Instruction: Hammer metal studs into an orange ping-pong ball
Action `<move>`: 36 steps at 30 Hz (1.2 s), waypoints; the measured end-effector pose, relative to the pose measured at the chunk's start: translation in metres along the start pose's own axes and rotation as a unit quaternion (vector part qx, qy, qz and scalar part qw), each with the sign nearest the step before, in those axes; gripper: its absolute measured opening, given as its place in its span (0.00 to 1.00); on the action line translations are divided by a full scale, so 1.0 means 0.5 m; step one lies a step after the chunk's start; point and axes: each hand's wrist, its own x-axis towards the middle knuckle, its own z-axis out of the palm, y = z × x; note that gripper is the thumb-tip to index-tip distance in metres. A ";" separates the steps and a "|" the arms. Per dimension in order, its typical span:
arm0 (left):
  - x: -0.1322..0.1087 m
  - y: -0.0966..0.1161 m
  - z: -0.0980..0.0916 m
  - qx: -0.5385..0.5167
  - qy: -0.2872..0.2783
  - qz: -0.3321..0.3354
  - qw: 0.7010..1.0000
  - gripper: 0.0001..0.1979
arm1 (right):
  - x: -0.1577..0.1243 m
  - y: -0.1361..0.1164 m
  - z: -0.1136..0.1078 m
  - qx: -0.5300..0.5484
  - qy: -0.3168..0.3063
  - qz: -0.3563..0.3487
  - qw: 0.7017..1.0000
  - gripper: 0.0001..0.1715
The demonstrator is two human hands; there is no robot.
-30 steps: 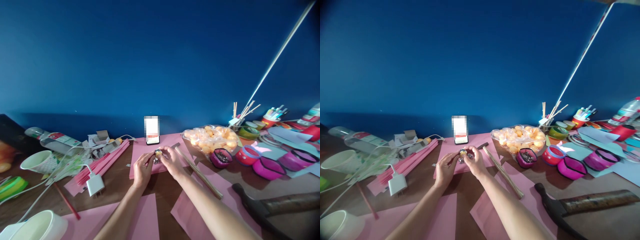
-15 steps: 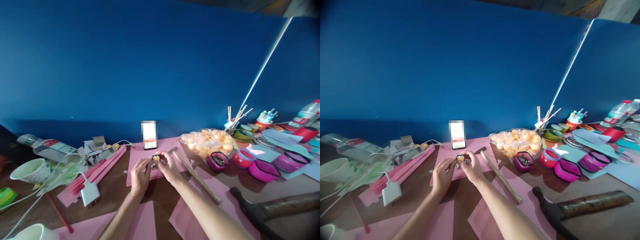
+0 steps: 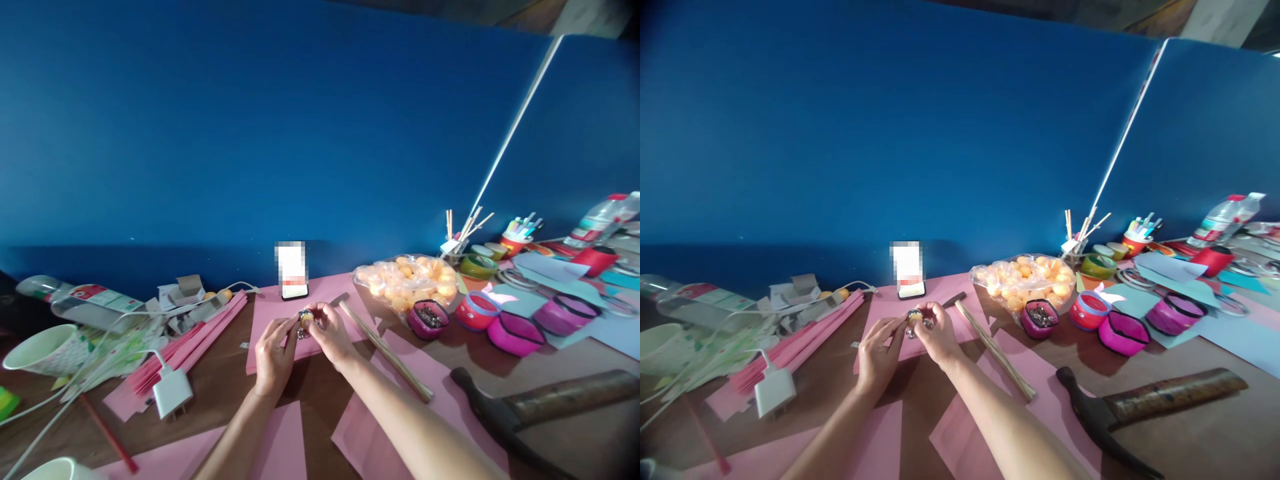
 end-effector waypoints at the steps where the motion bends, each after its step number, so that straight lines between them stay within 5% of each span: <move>1: 0.000 0.001 0.000 0.001 0.000 0.006 1.000 0.10 | 0.000 -0.001 0.001 0.004 0.003 0.003 1.000 0.13; 36: -0.004 0.005 0.003 0.031 -0.012 0.088 0.996 0.13 | 0.002 -0.002 -0.006 0.011 0.019 0.021 1.000 0.15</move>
